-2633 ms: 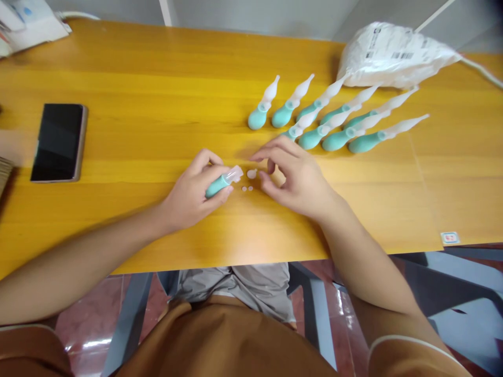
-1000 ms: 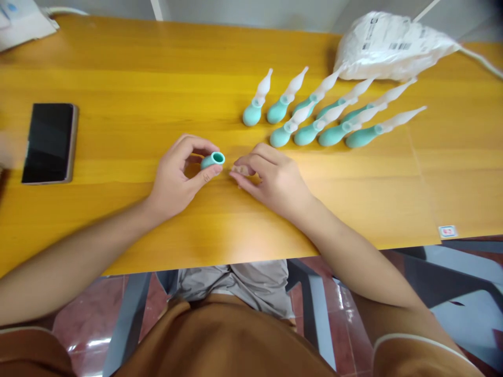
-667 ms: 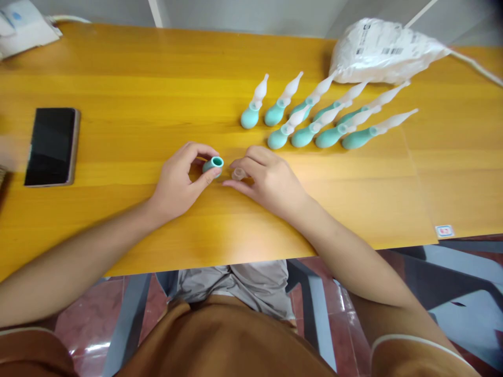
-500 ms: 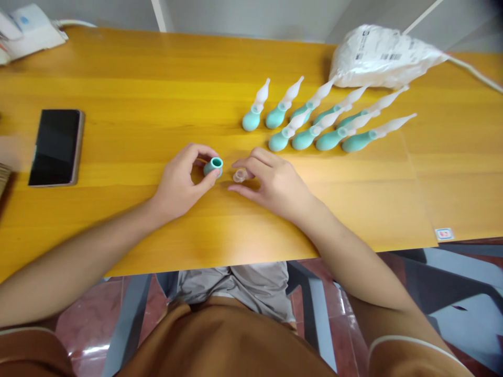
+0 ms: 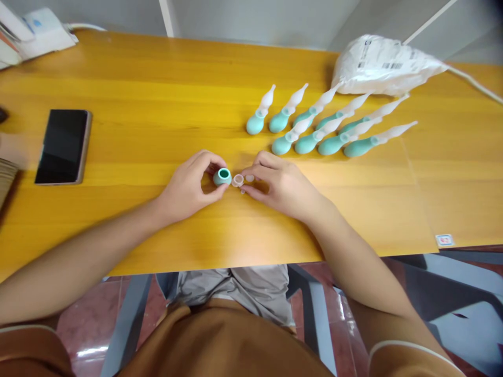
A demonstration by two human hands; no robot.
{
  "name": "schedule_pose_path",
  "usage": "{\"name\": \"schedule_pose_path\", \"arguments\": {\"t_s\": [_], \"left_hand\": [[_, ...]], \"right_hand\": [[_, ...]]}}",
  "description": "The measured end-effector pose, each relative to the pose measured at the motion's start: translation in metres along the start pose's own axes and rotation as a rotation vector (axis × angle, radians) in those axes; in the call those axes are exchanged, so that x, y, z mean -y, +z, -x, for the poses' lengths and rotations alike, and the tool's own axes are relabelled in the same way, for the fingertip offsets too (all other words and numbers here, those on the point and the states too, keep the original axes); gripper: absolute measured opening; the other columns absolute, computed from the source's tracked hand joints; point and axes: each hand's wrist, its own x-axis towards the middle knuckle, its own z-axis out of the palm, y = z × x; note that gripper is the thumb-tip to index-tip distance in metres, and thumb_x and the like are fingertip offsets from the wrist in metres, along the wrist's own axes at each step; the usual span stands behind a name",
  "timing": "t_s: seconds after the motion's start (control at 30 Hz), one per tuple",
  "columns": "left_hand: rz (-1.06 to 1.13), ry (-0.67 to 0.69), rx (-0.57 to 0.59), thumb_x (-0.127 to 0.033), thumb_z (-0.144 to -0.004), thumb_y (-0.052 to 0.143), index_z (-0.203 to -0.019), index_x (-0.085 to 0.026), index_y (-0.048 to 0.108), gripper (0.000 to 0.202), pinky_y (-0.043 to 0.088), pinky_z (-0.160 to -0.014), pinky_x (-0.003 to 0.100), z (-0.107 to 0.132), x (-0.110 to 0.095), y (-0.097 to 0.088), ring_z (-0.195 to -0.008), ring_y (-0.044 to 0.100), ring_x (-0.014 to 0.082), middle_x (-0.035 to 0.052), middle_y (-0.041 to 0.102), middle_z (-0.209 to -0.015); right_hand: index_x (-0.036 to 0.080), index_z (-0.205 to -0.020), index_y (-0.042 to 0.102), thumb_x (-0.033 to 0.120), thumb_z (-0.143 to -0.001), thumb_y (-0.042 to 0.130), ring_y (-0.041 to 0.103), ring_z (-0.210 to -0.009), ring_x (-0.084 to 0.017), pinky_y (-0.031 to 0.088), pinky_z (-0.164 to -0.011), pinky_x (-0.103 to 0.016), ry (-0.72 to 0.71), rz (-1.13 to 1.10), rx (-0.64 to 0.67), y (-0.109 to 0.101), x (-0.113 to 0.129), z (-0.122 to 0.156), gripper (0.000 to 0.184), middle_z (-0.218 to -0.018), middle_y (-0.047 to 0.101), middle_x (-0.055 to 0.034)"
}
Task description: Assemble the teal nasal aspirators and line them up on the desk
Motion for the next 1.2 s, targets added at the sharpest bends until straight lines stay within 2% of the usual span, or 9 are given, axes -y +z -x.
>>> {"name": "schedule_pose_path", "arguments": {"t_s": [0.17, 0.4, 0.5, 0.67, 0.8, 0.97, 1.1, 1.2], "left_hand": [[0.012, -0.004, 0.014, -0.024, -0.103, 0.081, -0.127, -0.027, 0.072, 0.025, 0.069, -0.102, 0.044, 0.001, -0.001, -0.001, -0.11, 0.082, 0.0263, 0.0066, 0.084, -0.124], [-0.008, 0.028, 0.011, -0.02, -0.103, 0.077, -0.13, -0.026, 0.072, 0.028, 0.069, -0.106, 0.044, 0.003, -0.001, -0.001, -0.114, 0.083, 0.0259, 0.0075, 0.085, -0.128], [-0.005, 0.024, 0.001, -0.02, -0.103, 0.078, -0.13, -0.026, 0.072, 0.028, 0.068, -0.108, 0.044, 0.003, -0.001, -0.001, -0.116, 0.083, 0.0261, 0.0077, 0.086, -0.129], [-0.014, -0.02, -0.016, -0.027, -0.107, 0.081, -0.133, -0.027, 0.073, 0.027, 0.067, -0.112, 0.046, 0.003, 0.0, -0.001, -0.119, 0.083, 0.0271, 0.007, 0.087, -0.131], [-0.039, -0.029, 0.024, -0.028, -0.107, 0.081, -0.136, -0.027, 0.072, 0.03, 0.067, -0.114, 0.047, 0.002, 0.0, -0.001, -0.121, 0.083, 0.0282, 0.0076, 0.086, -0.133], [-0.088, 0.026, 0.071, -0.029, -0.108, 0.079, -0.135, -0.026, 0.071, 0.028, 0.065, -0.119, 0.049, -0.001, 0.0, -0.003, -0.128, 0.079, 0.0301, 0.0097, 0.083, -0.137], [-0.116, 0.061, 0.066, -0.027, -0.109, 0.078, -0.131, -0.026, 0.07, 0.024, 0.066, -0.115, 0.047, -0.002, -0.001, -0.002, -0.125, 0.078, 0.0297, 0.0096, 0.08, -0.134], [-0.105, 0.057, 0.059, -0.025, -0.108, 0.078, -0.135, -0.025, 0.069, 0.029, 0.067, -0.112, 0.045, -0.001, -0.001, -0.002, -0.124, 0.077, 0.0288, 0.0106, 0.078, -0.137]], "right_hand": [[0.023, -0.134, 0.085, 0.036, -0.113, 0.086, 0.071, -0.095, -0.028, 0.061, -0.086, -0.043, 0.009, 0.024, -0.042, 0.001, 0.004, -0.003, 0.024, -0.111, 0.072, -0.0094], [0.023, -0.123, 0.088, 0.031, -0.111, 0.09, 0.064, -0.083, -0.022, 0.052, -0.074, -0.037, -0.022, 0.022, -0.106, 0.012, 0.004, -0.007, 0.015, -0.104, 0.067, -0.0055], [0.022, -0.119, 0.087, 0.032, -0.111, 0.089, 0.067, -0.085, -0.023, 0.053, -0.077, -0.038, 0.013, 0.036, -0.107, 0.012, 0.003, -0.007, 0.013, -0.104, 0.067, -0.0057], [0.021, -0.117, 0.084, 0.039, -0.11, 0.092, 0.07, -0.093, -0.027, 0.056, -0.082, -0.041, 0.08, 0.099, -0.092, 0.009, 0.0, -0.008, 0.021, -0.11, 0.07, -0.0091], [0.023, -0.118, 0.082, 0.039, -0.109, 0.092, 0.072, -0.095, -0.028, 0.056, -0.084, -0.041, 0.106, 0.069, -0.071, 0.008, -0.002, -0.008, 0.02, -0.111, 0.072, -0.0089], [0.023, -0.118, 0.081, 0.038, -0.11, 0.092, 0.073, -0.096, -0.028, 0.058, -0.085, -0.041, 0.11, 0.05, -0.066, 0.01, -0.002, -0.009, 0.02, -0.112, 0.073, -0.0091], [0.022, -0.123, 0.081, 0.04, -0.108, 0.095, 0.073, -0.094, -0.028, 0.059, -0.084, -0.042, 0.101, 0.048, -0.076, 0.011, -0.003, -0.008, 0.027, -0.116, 0.074, -0.0101], [0.022, -0.129, 0.08, 0.041, -0.107, 0.097, 0.073, -0.093, -0.029, 0.061, -0.083, -0.044, 0.082, 0.05, -0.097, 0.01, -0.005, -0.007, 0.034, -0.117, 0.075, -0.012]]}}
